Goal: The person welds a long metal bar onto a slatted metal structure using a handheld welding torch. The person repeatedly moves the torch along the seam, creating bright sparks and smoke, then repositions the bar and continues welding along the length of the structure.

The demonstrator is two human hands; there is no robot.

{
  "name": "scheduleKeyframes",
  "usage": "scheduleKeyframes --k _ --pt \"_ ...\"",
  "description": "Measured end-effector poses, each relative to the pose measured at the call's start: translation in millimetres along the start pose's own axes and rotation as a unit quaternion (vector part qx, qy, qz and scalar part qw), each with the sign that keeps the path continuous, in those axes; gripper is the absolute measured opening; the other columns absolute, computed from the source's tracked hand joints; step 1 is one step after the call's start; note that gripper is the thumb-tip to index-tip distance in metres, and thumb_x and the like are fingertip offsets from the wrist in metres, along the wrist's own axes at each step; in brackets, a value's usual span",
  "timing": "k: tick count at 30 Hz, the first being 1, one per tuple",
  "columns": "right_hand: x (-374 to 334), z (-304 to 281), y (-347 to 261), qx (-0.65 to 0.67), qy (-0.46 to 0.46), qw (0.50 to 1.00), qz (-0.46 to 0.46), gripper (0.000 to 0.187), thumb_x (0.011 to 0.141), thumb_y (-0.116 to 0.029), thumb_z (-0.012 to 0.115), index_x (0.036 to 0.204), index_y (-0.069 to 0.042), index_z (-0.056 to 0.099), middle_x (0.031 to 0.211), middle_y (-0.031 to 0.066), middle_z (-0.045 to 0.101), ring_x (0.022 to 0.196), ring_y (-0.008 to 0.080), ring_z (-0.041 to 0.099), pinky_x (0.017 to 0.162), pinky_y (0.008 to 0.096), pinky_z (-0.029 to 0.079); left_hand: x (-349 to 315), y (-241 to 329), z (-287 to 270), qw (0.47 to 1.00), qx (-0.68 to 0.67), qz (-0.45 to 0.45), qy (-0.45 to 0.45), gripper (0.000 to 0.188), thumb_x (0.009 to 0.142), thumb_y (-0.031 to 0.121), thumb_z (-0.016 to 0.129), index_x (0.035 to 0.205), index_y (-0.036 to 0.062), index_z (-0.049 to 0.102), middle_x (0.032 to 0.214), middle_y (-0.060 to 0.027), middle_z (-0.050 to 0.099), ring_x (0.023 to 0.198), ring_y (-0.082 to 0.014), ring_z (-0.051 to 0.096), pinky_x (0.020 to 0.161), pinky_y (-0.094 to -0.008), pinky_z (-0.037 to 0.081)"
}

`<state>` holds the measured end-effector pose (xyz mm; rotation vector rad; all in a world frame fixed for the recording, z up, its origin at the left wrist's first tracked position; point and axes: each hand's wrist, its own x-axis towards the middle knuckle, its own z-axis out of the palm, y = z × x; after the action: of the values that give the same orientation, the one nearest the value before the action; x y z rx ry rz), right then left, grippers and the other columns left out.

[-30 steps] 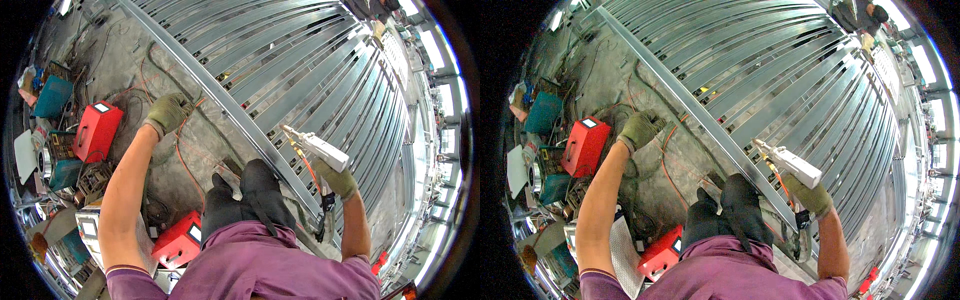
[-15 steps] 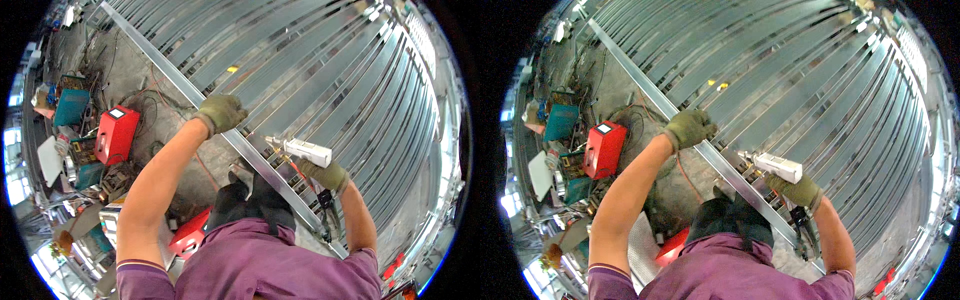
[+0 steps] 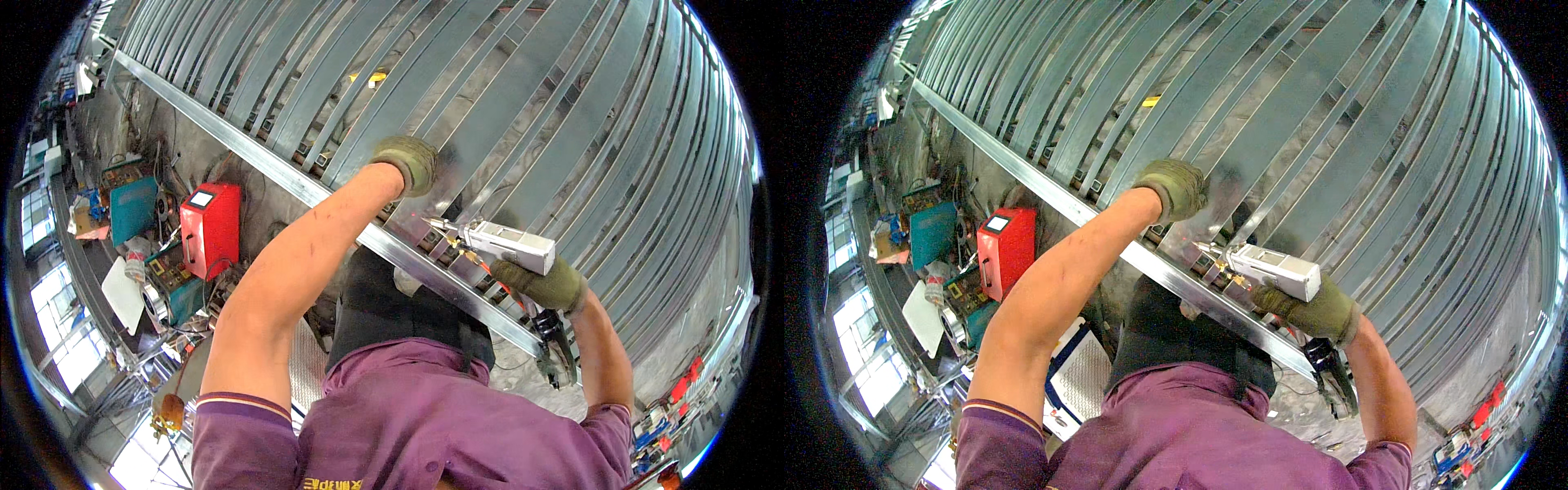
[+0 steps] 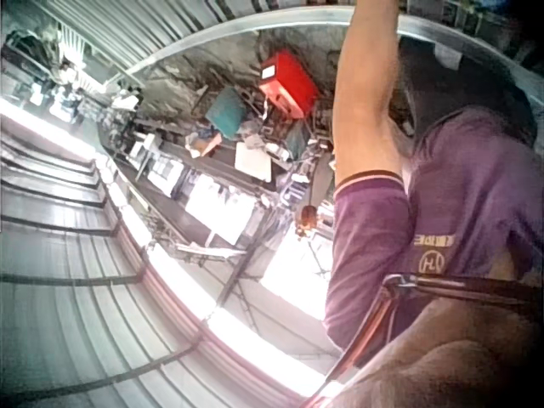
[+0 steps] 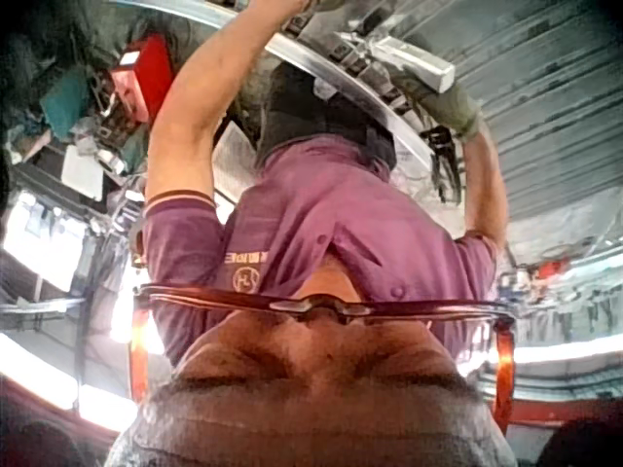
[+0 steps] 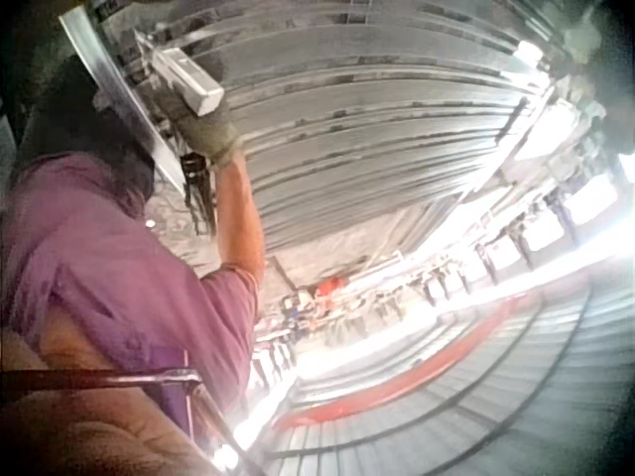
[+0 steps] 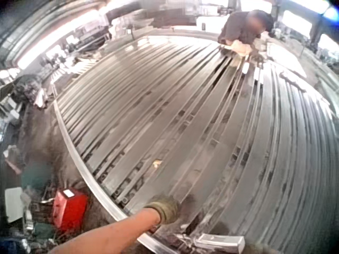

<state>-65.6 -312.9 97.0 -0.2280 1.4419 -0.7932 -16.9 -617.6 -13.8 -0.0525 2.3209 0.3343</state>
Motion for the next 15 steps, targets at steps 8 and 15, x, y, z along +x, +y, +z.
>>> scheduleKeyframes --k 8,15 --pt "3.3 26.2 3.3 -0.020 0.023 0.997 -0.077 0.055 0.098 -0.034 0.080 0.142 -0.005 0.064 0.113 0.0049 0.075 0.095 0.0130 0.063 0.085 0.0309 0.055 5.3 -4.2 2.8 0.998 -0.013 0.042 0.038 0.043 0.096 0.039 0.058 0.113 0.0055 0.080 0.113 -0.0220 0.077 0.108 -0.0405 0.074 0.094 -0.0506 0.056" --pt "28.8 27.5 -17.3 -0.041 -0.006 0.996 -0.079 0.058 0.097 -0.033 0.081 0.142 -0.003 0.063 0.132 0.0116 0.073 0.115 0.0174 0.065 0.102 0.0329 0.052 12.7 -8.0 3.0 0.999 -0.015 0.044 0.008 0.042 0.092 0.041 0.066 0.112 0.0065 0.081 0.114 -0.0211 0.077 0.107 -0.0375 0.075 0.095 -0.0488 0.057"
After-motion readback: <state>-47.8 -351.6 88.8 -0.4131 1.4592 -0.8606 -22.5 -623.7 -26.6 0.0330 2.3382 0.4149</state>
